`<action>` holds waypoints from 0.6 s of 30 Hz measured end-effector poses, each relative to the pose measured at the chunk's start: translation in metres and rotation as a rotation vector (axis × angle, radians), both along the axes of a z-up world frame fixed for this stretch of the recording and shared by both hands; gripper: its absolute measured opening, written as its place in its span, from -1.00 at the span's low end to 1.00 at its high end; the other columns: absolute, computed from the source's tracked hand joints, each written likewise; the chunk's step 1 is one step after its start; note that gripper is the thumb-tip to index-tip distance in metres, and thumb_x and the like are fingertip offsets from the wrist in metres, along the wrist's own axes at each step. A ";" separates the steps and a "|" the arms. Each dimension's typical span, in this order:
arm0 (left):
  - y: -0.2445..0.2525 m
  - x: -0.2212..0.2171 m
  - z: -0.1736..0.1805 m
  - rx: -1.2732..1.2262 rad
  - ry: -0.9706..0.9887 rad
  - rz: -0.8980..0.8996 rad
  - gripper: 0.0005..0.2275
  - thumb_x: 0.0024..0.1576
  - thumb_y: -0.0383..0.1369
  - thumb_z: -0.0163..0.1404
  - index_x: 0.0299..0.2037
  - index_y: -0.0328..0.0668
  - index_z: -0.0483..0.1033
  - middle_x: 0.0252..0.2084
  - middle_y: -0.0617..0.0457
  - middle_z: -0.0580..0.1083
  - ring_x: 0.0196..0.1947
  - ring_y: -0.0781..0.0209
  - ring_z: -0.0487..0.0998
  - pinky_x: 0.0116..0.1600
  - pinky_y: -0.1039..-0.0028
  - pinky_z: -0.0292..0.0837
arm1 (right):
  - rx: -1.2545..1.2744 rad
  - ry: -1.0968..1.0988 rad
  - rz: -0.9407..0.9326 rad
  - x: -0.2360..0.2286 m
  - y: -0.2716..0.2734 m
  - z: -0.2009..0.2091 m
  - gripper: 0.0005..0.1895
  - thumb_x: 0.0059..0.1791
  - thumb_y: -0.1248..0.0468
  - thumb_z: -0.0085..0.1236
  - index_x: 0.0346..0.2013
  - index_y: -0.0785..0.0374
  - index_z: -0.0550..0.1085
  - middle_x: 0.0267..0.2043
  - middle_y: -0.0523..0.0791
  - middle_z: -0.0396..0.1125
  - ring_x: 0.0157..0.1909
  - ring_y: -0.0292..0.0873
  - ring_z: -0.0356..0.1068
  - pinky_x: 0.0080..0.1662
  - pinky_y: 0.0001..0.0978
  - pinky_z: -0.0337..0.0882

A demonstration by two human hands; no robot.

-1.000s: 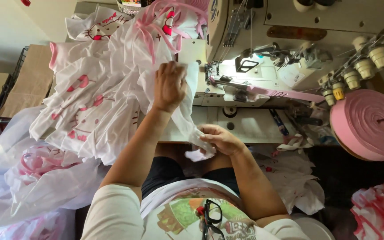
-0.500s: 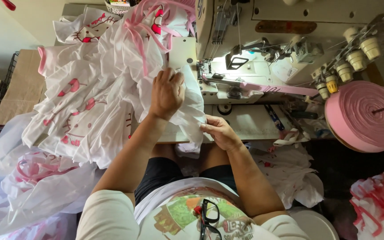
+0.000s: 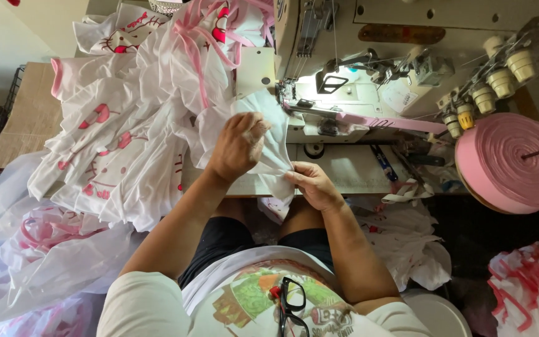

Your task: Sorting and inspecting printed garments at a sewing workstation

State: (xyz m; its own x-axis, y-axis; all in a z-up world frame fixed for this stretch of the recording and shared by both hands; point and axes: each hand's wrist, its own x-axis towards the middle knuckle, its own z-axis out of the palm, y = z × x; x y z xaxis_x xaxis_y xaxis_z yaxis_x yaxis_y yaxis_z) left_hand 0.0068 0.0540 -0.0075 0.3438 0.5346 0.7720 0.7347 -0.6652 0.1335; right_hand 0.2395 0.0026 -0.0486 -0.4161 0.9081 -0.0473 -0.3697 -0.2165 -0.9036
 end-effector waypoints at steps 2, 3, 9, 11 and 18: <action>-0.011 0.004 0.019 0.017 0.054 0.048 -0.88 0.11 -0.41 -0.03 -0.21 -0.04 0.56 -0.20 0.06 0.41 -0.19 -0.01 0.47 -0.02 0.26 0.38 | 0.005 -0.005 0.002 -0.003 -0.001 0.007 -0.90 0.01 0.42 0.14 -0.22 0.39 0.56 -0.39 -0.05 0.47 -0.33 -0.19 0.52 -0.28 -0.38 0.52; -0.016 0.007 0.029 0.037 0.107 0.096 -0.89 0.12 -0.33 -0.01 -0.22 0.05 0.58 -0.25 0.11 0.36 -0.21 0.05 0.41 -0.01 0.29 0.33 | 0.015 -0.011 0.003 -0.005 -0.001 0.011 -0.91 0.02 0.41 0.12 -0.24 0.37 0.56 -0.40 -0.07 0.46 -0.35 -0.23 0.50 -0.30 -0.43 0.49; -0.016 0.031 0.035 0.032 0.063 0.042 -0.81 0.14 -0.29 0.00 -0.13 -0.08 0.63 -0.20 -0.01 0.47 -0.06 -0.05 0.51 0.14 0.16 0.31 | 0.079 -0.046 0.006 -0.006 -0.002 0.027 -0.90 0.03 0.41 0.12 -0.26 0.39 0.56 -0.44 -0.12 0.40 -0.41 -0.30 0.42 -0.32 -0.44 0.46; -0.009 0.027 0.022 0.035 0.092 0.097 -0.76 0.17 -0.29 -0.06 -0.03 -0.07 0.60 -0.08 -0.03 0.47 0.06 -0.04 0.49 0.19 0.18 0.30 | 0.105 -0.078 0.003 -0.005 -0.006 0.040 -0.89 0.04 0.41 0.10 -0.26 0.40 0.56 -0.47 -0.15 0.33 -0.41 -0.36 0.34 -0.34 -0.50 0.40; -0.003 0.037 0.006 -0.073 0.183 0.272 -0.59 0.17 -0.10 -0.06 0.20 0.07 0.51 0.24 -0.04 0.41 0.27 -0.11 0.34 0.30 0.11 0.23 | 0.231 -0.336 -0.045 0.010 -0.025 0.062 -0.89 0.04 0.38 0.16 -0.34 0.36 0.58 -0.49 -0.17 0.30 -0.38 -0.36 0.24 -0.30 -0.47 0.37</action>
State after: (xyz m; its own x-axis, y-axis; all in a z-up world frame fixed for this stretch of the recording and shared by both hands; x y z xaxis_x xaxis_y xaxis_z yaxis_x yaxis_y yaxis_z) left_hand 0.0441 0.0508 -0.0015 0.3106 0.6773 0.6669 0.9000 -0.4354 0.0230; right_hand 0.2494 -0.0222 0.0131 -0.3714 0.9279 0.0333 -0.0504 0.0157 -0.9986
